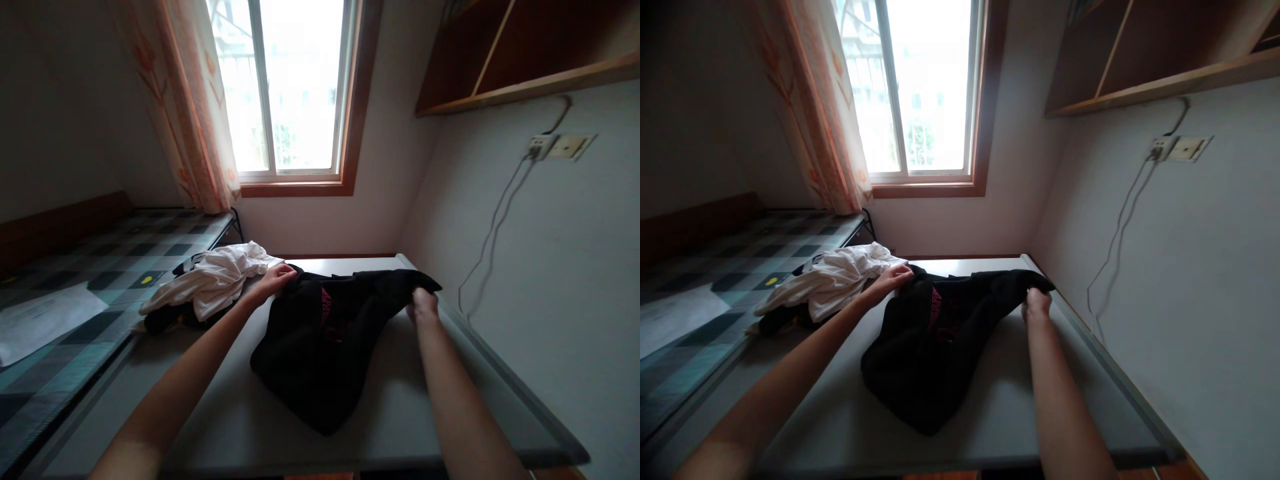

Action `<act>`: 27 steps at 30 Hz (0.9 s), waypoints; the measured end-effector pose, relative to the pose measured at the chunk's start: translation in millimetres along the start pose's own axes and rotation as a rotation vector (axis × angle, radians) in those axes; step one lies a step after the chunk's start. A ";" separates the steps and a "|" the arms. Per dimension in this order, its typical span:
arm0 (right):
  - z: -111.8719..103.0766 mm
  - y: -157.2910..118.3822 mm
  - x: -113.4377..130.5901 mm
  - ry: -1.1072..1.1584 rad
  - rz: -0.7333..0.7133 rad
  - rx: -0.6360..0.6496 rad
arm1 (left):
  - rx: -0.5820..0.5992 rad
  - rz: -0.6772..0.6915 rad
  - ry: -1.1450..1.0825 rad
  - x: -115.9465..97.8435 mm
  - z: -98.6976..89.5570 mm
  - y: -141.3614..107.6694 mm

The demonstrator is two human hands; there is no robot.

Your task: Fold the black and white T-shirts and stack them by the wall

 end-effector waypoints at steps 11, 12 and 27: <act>58.0 -53.3 29.5 -0.679 -0.639 0.390 | 0.201 0.207 0.494 18.9 -2.9 -18.5; 69.6 -63.1 18.7 -0.771 -0.646 0.505 | 0.203 0.202 0.556 23.6 -2.2 -20.6; 65.8 -64.1 -11.4 -1.305 -0.329 0.544 | 0.132 0.215 0.704 38.8 -16.3 -50.0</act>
Point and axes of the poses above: each hand's wrist, its own y-axis towards the middle knuckle, its own z-axis out of the palm, x = y × z, the point moved 8 cm from there along y, towards the middle knuckle, and after that the axes turned 8 degrees about z, right-handed, at the moved point
